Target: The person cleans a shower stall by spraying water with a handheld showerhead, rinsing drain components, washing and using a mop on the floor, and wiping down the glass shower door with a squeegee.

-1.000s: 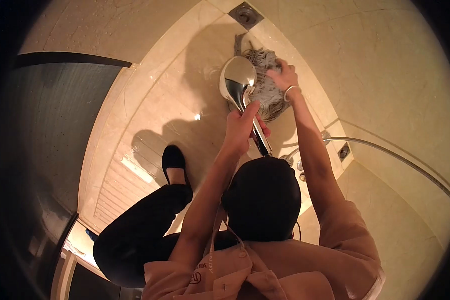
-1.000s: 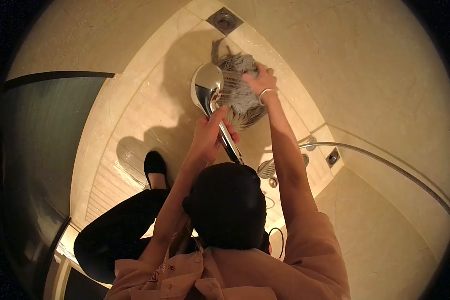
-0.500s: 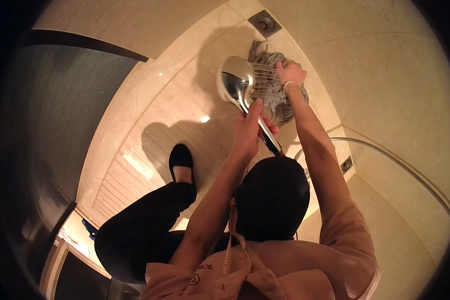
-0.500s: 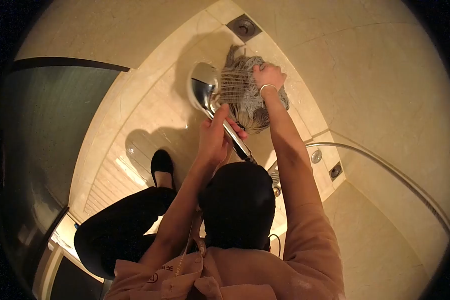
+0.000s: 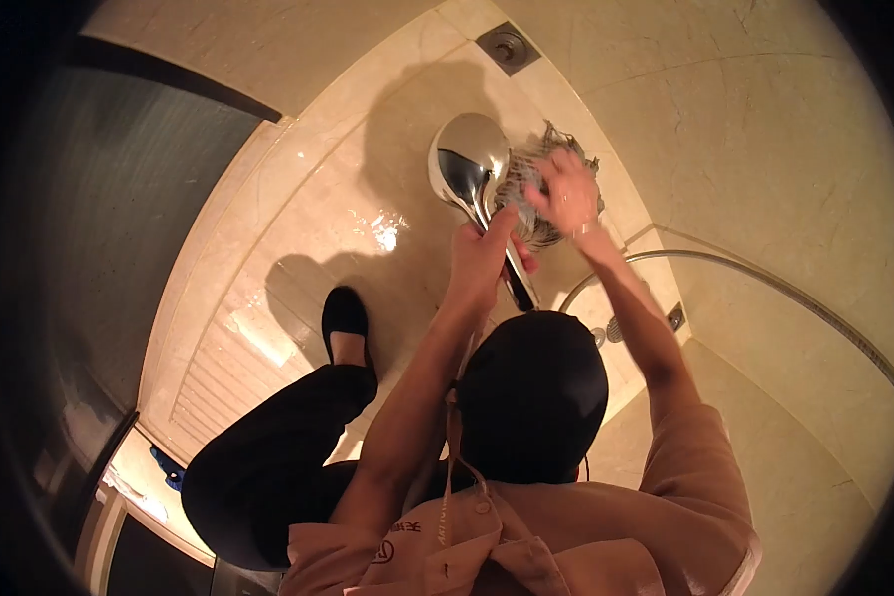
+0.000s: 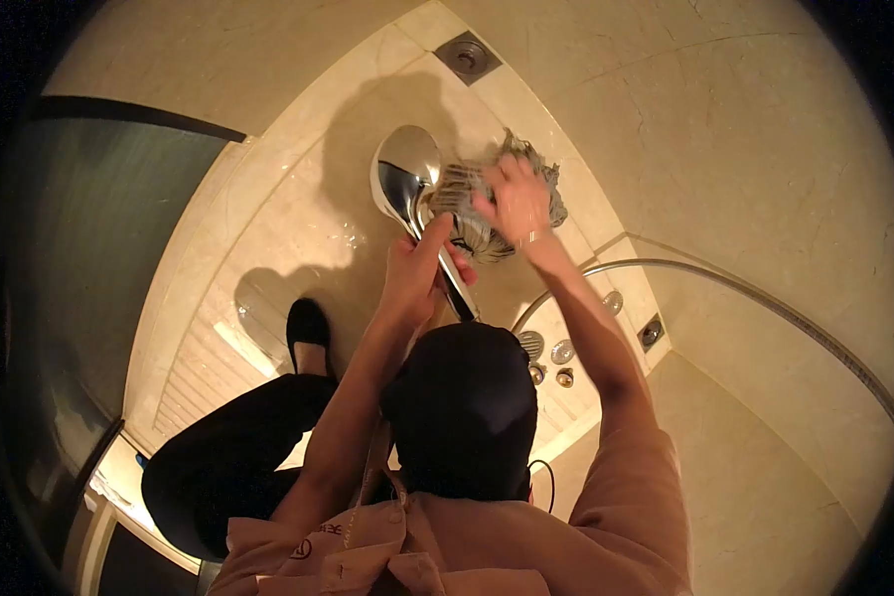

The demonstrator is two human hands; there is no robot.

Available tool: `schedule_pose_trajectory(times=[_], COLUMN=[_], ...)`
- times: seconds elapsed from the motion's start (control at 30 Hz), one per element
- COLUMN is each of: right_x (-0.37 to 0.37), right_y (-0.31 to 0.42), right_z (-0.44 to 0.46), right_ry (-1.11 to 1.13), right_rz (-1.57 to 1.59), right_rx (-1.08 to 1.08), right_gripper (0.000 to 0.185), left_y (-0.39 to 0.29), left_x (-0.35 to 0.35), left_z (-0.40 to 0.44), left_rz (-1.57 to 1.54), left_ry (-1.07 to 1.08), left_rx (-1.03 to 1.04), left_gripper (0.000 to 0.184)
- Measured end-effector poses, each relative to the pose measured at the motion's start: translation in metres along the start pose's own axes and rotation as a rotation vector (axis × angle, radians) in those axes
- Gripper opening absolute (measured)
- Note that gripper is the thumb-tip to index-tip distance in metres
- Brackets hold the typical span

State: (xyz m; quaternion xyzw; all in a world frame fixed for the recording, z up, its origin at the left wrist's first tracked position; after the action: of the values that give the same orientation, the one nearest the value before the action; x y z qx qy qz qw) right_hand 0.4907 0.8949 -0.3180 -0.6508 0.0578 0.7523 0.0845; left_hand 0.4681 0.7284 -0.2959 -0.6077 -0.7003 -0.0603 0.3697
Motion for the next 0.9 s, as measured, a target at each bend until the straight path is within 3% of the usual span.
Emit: schedule_pose_trajectory(times=[0.13, 0.23, 0.33, 0.43, 0.57, 0.67, 0.73, 0.8, 0.87, 0.9], right_x=[0.046, 0.090, 0.117, 0.134, 0.158, 0.140, 0.126, 0.138, 0.162, 0.127], right_y=[0.007, -0.006, -0.008, -0.015, -0.013, -0.024, -0.046, -0.072, -0.101, -0.079], right_z=[-0.049, -0.016, 0.030, 0.076, 0.133, 0.145, 0.119, 0.066, 0.036, 0.032], right_ry=[-0.035, -0.055, -0.020, 0.397, 0.634, 0.558, 0.243, 0.225, 0.451, 0.447], right_rz=[-0.009, 0.063, -0.029, -0.006, -0.002, 0.352, -0.159, -0.152, 0.362, 0.463], right_rx=[0.003, -0.084, 0.131, 0.334, 0.342, 0.497, 0.523, 0.576, 0.633, 0.559], right_gripper=[0.016, 0.015, 0.023, 0.031, 0.039, 0.050, 0.058, 0.065, 0.069, 0.064], left_y=[0.006, 0.007, -0.006, -0.029, -0.051, -0.066, -0.064, -0.044, -0.033, -0.029], left_x=[0.002, -0.003, -0.006, -0.003, -0.013, -0.019, -0.020, -0.022, -0.015, -0.010], left_z=[0.014, 0.035, 0.060, 0.075, 0.085, 0.073, 0.059, 0.049, 0.037, 0.034], left_rz=[0.097, 0.058, 0.003, 0.068, -0.097, -0.107, -0.069, -0.046, -0.036, -0.029], left_ry=[0.008, -0.043, -0.123, -0.120, -0.126, -0.089, -0.059, -0.018, 0.035, 0.064], left_rx=[-0.186, -0.163, -0.143, -0.166, -0.118, -0.083, -0.105, -0.124, -0.152, -0.157], left_gripper=[0.028, 0.029, 0.030, 0.030, 0.030, 0.030, 0.031, 0.032, 0.033, 0.034])
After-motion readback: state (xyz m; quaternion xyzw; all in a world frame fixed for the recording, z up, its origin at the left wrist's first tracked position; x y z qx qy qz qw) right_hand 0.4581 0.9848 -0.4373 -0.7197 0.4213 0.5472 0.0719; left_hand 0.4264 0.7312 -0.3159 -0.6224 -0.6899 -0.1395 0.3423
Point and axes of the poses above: each hand's wrist, its own z-axis towards the middle knuckle, its own x-axis out of the palm, y = z × x, the point moved 2 cm from there along z, towards the middle knuckle, and after that the axes turned 8 degrees about -z, right-handed, at the moved point
